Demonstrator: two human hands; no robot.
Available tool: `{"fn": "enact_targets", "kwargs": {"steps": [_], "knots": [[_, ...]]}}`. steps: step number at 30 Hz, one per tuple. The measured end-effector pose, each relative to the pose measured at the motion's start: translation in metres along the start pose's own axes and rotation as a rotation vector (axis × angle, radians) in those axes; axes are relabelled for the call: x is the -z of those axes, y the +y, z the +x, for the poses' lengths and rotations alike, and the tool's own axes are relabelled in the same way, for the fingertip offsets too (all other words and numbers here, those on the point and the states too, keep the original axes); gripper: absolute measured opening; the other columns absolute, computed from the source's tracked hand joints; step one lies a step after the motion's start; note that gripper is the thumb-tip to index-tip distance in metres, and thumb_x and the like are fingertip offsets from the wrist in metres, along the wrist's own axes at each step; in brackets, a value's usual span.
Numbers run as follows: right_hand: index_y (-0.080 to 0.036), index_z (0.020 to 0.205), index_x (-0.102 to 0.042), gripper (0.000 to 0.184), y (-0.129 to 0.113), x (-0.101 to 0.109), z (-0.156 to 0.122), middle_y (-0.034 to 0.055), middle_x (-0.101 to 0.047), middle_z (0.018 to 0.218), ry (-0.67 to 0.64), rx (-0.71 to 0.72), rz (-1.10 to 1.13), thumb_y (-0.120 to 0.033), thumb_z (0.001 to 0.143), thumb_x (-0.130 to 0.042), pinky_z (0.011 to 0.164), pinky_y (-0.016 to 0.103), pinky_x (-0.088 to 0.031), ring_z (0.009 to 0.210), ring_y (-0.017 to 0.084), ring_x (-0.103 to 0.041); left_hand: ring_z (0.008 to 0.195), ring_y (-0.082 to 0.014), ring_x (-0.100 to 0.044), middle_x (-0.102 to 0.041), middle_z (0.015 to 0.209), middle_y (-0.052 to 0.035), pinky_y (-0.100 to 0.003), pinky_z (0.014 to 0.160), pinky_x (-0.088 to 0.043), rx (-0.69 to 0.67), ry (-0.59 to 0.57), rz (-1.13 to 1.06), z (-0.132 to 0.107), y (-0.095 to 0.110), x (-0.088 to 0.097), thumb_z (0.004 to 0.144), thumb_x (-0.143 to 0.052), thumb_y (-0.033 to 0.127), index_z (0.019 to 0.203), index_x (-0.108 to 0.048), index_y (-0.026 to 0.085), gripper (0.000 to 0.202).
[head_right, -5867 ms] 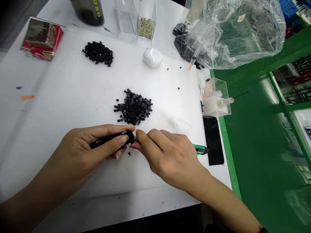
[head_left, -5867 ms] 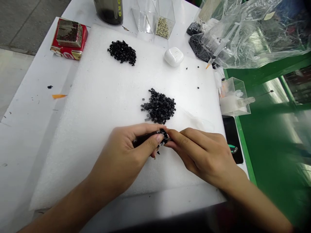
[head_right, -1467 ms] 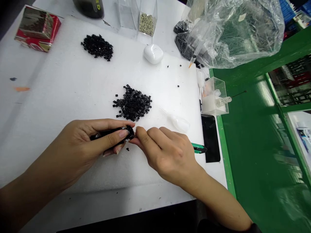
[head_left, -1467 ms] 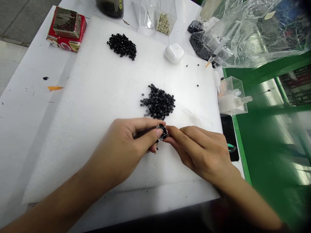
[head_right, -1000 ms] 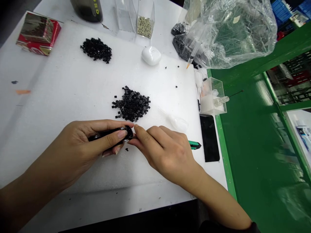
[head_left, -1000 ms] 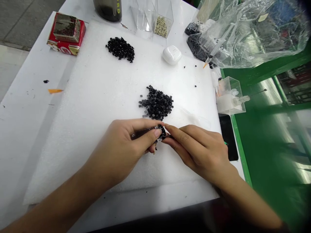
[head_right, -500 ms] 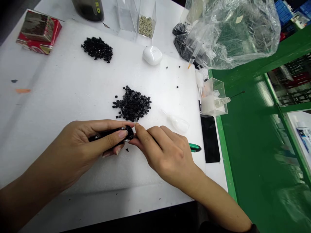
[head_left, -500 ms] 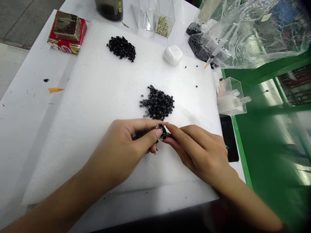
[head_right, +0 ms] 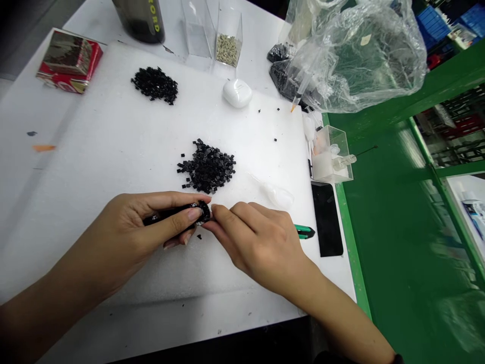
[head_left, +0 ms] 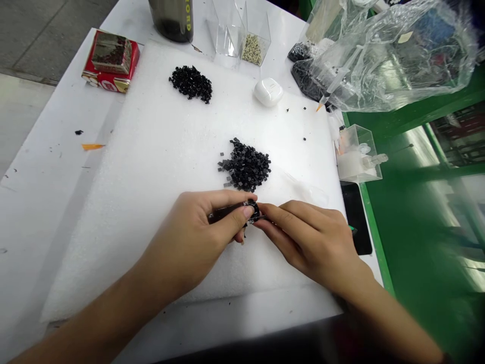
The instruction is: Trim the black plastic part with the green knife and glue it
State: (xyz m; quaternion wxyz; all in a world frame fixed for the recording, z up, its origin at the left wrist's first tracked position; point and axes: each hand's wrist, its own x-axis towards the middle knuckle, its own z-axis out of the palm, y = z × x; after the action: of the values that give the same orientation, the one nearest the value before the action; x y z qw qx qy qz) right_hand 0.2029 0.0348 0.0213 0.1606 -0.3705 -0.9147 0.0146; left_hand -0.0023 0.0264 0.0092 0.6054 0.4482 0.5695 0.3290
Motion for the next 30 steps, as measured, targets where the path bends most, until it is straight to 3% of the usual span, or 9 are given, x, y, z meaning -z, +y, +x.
{"fn": "enact_targets", "kwargs": {"steps": [3,8,14,20,26,30], "knots": [[-0.019,0.110,-0.063,0.017,0.001,0.005,0.002,-0.0003,-0.067,0.083,-0.029,-0.110,0.181,-0.025,0.094,-0.067,0.055,0.024,-0.045,0.063,0.009,-0.059,0.059,-0.0088,-0.056,-0.066,0.061,0.0073,-0.020,0.056,-0.046,0.013,-0.006,-0.003,0.000,0.002,0.000,0.085,-0.070,0.039,0.108,-0.075,0.034,0.024],[-0.019,0.106,-0.064,0.018,-0.005,0.013,0.006,-0.0013,-0.065,0.084,-0.043,-0.199,0.377,-0.009,0.091,-0.061,0.061,0.019,-0.047,0.068,0.007,-0.060,0.059,-0.0113,-0.055,-0.066,0.062,0.0064,-0.024,0.054,-0.044,0.051,-0.011,0.015,-0.001,0.002,0.000,0.084,-0.069,0.042,0.111,-0.074,0.034,0.029],[-0.020,0.099,-0.068,0.008,-0.007,0.016,0.014,-0.0027,-0.066,0.078,-0.142,-0.361,0.438,-0.024,0.093,-0.064,0.059,0.021,-0.042,0.065,0.008,-0.058,0.063,-0.0124,-0.058,-0.065,0.064,0.0063,-0.026,0.061,-0.046,0.041,-0.043,0.009,-0.001,0.002,0.000,0.086,-0.068,0.042,0.113,-0.073,0.033,0.030],[-0.020,0.086,-0.071,0.019,-0.003,0.020,0.025,-0.0033,-0.063,0.070,-0.366,-0.597,0.650,-0.032,0.094,-0.059,0.057,0.025,-0.037,0.064,0.010,-0.050,0.064,-0.0138,-0.058,-0.065,0.065,0.0053,-0.029,0.061,-0.045,0.061,-0.081,0.000,-0.001,-0.001,0.000,0.085,-0.068,0.046,0.117,-0.070,0.031,0.036],[-0.019,0.072,-0.061,0.018,-0.011,0.019,0.024,-0.0058,-0.050,0.061,-0.262,-0.661,0.617,-0.024,0.089,-0.058,0.052,0.023,-0.032,0.058,0.009,-0.041,0.065,-0.0146,-0.056,-0.065,0.067,0.0035,-0.030,0.065,-0.045,0.019,-0.130,-0.043,-0.004,0.004,0.001,0.088,-0.065,0.044,0.124,-0.061,0.025,0.041],[-0.023,0.101,-0.061,0.020,-0.013,0.026,0.012,-0.0052,-0.059,0.071,-0.208,-0.712,0.594,-0.042,0.097,-0.053,0.054,0.024,-0.035,0.060,0.010,-0.048,0.067,-0.0162,-0.060,-0.066,0.071,0.0005,-0.029,0.061,-0.047,-0.032,-0.062,-0.013,-0.008,0.007,-0.001,0.087,-0.066,0.043,0.108,-0.065,0.023,0.029]]}}
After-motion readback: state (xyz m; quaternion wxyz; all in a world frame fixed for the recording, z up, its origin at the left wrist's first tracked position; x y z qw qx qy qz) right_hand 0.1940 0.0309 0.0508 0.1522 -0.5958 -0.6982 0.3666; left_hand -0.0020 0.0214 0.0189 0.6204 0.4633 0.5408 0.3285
